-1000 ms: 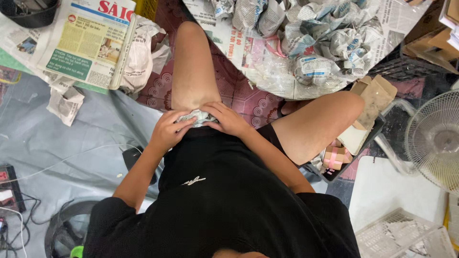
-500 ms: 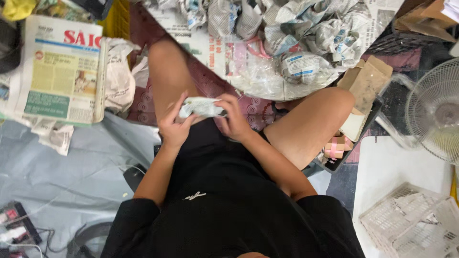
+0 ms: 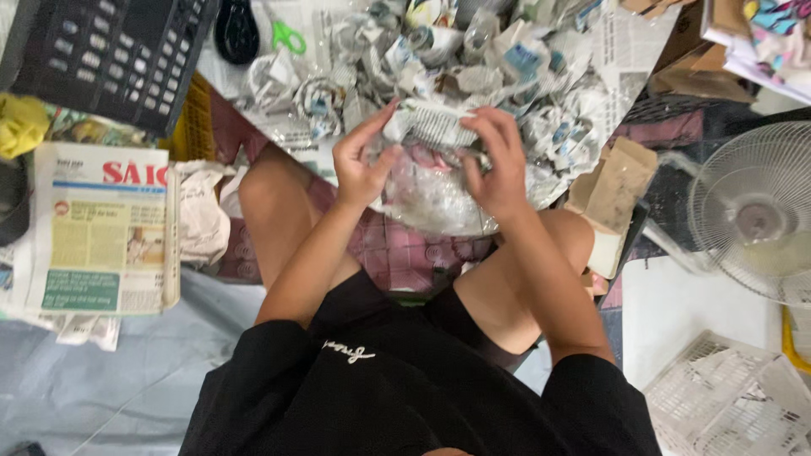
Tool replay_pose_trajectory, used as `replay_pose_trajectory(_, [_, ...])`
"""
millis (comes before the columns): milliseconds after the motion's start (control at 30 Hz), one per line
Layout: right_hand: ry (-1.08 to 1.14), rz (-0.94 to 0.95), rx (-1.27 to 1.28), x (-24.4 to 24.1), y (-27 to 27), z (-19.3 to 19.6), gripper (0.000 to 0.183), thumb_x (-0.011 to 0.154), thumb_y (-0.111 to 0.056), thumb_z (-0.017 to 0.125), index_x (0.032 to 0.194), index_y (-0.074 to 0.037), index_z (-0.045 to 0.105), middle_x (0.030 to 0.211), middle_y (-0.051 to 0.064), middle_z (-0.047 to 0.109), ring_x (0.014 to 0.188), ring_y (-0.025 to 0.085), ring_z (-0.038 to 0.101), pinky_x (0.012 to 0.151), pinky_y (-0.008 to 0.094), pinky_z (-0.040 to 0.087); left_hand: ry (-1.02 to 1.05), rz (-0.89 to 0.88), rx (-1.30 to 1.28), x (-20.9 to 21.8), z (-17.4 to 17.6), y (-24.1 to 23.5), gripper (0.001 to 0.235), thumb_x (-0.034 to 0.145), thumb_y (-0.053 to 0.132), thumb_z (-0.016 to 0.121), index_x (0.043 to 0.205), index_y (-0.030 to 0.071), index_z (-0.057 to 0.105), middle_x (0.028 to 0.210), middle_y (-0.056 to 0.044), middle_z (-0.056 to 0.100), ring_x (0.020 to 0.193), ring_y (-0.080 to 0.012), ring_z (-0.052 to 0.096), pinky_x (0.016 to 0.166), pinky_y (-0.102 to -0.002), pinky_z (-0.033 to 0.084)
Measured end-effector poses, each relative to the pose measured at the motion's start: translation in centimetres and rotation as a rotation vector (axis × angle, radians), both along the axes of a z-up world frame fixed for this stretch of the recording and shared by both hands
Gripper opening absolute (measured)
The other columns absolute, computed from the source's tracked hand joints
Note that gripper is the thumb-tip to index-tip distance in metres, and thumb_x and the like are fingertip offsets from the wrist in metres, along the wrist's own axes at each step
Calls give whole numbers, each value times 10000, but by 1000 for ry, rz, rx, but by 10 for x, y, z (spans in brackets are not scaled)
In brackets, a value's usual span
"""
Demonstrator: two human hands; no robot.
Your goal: The person sits on the floor and wraps small objects, including a white bowl and a small bottle, in newspaper pages. They fold the paper around each item and place the wrapped bundles into a black plastic basket.
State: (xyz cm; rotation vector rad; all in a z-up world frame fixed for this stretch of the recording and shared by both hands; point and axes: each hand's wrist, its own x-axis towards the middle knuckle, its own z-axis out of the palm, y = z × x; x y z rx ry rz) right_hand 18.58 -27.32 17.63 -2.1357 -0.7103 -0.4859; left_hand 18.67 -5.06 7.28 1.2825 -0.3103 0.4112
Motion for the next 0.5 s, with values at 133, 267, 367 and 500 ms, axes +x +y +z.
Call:
replay_pose_trajectory(133, [4,-2,-55,63,-23,17,505,925,121,752,1364,-57,577,1350,176,543,1286,358,598,1083,435,531,-168,240,431,-2,-15,17,561,894,86,772,1404,-6,557,1444,-199,600,1332,-369,597,1175,-428,470])
replay_pose_trajectory(267, [-23,-20,-157,131,-37,18,509,1000,107,738,1437,-90,568,1405,193,515,1290,378,585,1065,427,540,-129,299,396,-19,-50,22,473,884,10,726,1324,3,552,1268,-190,617,1070,-264,674,943,-358,569])
replay_pose_trajectory(367, [-22,-55,-294,178,-39,1,494,1028,61,748,1455,-115,573,1419,189,544,1268,403,582,1019,465,517,-161,259,339,-14,-64,22,485,899,-24,698,1340,22,499,1258,-188,604,1027,-235,672,890,-332,579])
replay_pose_trajectory(500, [-30,-50,-497,216,-22,-21,573,926,30,731,1462,-122,593,1368,221,567,1194,448,569,956,495,515,-102,238,299,-5,-63,17,495,899,-64,683,1348,24,495,1247,-197,594,954,-212,685,844,-310,581])
